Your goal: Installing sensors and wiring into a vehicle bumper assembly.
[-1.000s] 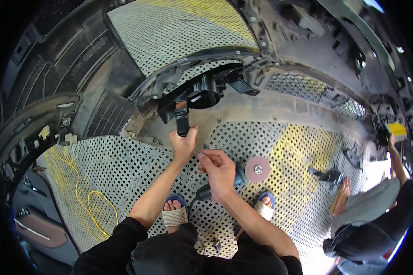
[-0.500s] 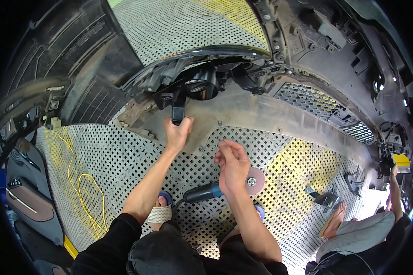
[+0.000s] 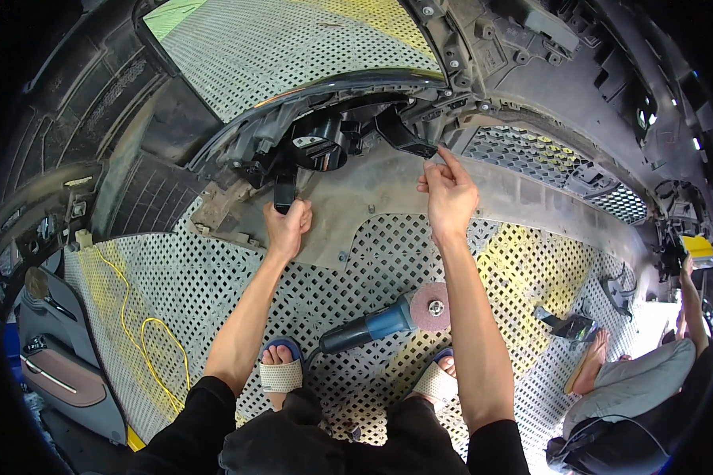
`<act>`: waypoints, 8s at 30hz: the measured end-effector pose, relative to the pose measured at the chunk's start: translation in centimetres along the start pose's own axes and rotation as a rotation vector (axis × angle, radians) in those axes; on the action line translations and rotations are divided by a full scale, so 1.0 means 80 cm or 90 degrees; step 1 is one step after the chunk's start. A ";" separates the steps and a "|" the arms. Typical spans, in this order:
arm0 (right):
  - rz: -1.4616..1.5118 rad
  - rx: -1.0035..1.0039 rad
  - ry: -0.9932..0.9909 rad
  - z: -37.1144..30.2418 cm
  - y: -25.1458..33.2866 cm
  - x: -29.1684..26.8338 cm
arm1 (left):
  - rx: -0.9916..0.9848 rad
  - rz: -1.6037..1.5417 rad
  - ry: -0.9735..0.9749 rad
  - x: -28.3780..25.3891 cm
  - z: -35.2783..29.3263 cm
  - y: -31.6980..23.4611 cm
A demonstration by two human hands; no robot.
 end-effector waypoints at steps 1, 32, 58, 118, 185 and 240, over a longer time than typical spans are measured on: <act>-0.052 -0.024 0.004 0.003 0.000 0.000 | 0.003 0.002 0.006 0.000 0.003 0.000; -0.194 -0.168 0.016 0.007 0.003 -0.005 | -0.019 0.679 -0.057 0.005 -0.012 -0.079; -0.187 -0.162 -0.039 0.013 -0.004 -0.003 | 0.057 0.770 -0.020 0.021 -0.038 -0.085; -0.023 -0.272 -0.036 -0.174 0.135 0.219 | 0.186 0.732 0.109 0.009 -0.043 -0.122; 0.164 0.072 -0.081 -0.179 0.114 0.271 | 0.263 0.503 -0.103 -0.021 -0.039 -0.101; -0.226 -0.393 0.076 -0.170 -0.035 0.205 | 0.104 0.141 0.023 -0.052 -0.001 -0.029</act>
Point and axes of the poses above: each hand's wrist, its own z-axis towards the middle knuckle, its own x-axis out of the palm, y = z × x, the point moved 6 cm from there along z, towards the middle knuckle, and after that the axes turned 6 degrees about -x, right-handed, at the moved point
